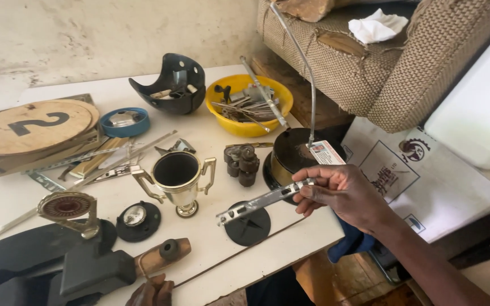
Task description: Cleaning and sorting various metal tools and components on a workbench.
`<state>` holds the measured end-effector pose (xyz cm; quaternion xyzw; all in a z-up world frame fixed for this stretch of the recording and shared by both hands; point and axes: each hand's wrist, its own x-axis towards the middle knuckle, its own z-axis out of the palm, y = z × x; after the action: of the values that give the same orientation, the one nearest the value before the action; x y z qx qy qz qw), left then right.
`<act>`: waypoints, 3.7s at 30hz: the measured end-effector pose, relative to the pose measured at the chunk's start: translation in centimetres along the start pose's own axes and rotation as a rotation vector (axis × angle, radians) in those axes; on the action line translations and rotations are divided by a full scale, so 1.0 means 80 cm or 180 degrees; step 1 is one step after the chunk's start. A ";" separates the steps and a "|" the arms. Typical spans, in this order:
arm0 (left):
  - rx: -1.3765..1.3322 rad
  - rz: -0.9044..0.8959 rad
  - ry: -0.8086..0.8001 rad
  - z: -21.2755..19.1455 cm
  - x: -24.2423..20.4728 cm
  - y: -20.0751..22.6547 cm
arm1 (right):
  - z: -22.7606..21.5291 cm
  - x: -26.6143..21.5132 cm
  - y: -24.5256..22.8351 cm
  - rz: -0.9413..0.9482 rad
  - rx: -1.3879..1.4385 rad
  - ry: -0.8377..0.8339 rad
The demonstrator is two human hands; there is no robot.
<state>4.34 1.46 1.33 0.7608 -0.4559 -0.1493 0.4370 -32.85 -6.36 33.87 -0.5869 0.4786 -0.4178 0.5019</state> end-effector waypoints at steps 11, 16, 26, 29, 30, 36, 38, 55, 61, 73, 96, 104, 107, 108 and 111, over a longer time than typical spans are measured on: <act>-0.0077 -0.0089 -0.0018 -0.013 -0.004 0.024 | 0.000 -0.005 -0.004 -0.0079 0.0068 0.0045; -0.0237 0.0024 0.0191 -0.015 -0.012 0.030 | 0.005 -0.006 -0.018 0.0024 0.0170 0.0127; -0.0071 0.0067 0.0383 -0.037 -0.023 0.077 | -0.009 -0.004 -0.008 0.0117 -0.0096 -0.0308; -0.0016 -0.0109 0.0338 -0.033 -0.025 0.073 | -0.008 -0.004 -0.012 0.0293 -0.0324 -0.0203; -0.0122 -0.0104 0.0462 -0.029 -0.026 0.068 | -0.009 -0.004 -0.012 0.0447 -0.0185 -0.0164; -0.0589 0.0163 0.0776 -0.038 -0.035 0.097 | -0.019 -0.005 0.014 0.0268 -0.0368 -0.0070; -0.0616 0.0219 0.0882 -0.049 -0.043 0.127 | -0.024 -0.009 0.022 0.0220 -0.0532 -0.0032; -0.0269 0.0353 0.0837 -0.081 -0.059 0.176 | -0.059 -0.021 0.139 0.0378 -0.0868 0.0298; -0.0255 0.0348 0.0873 -0.099 -0.066 0.211 | -0.047 -0.023 0.118 0.0419 -0.1995 0.0113; -0.0218 0.1164 0.1444 -0.094 -0.066 0.202 | -0.055 -0.021 0.134 0.0213 -0.2251 -0.0143; -0.0139 0.1003 0.1080 -0.083 -0.051 0.147 | 0.062 -0.020 0.184 -0.1003 -0.4990 -0.0490; -0.0203 0.1017 0.1239 -0.077 -0.049 0.140 | 0.017 0.019 0.274 -0.0959 -0.5035 -0.0906; -0.0263 0.1128 0.1317 -0.075 -0.047 0.136 | 0.003 0.034 0.281 -0.0432 -0.5095 -0.1314; -0.0293 0.1214 0.1353 -0.074 -0.045 0.135 | 0.001 0.040 0.277 0.0135 -0.5174 -0.1712; -0.0347 0.1218 0.1245 -0.072 -0.044 0.128 | 0.042 0.034 0.200 0.0982 -0.5044 -0.1994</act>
<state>0.29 5.31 12.23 0.6506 -0.4896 0.0614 0.5772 -31.37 -8.98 17.56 -0.7803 0.5427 0.2926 0.1047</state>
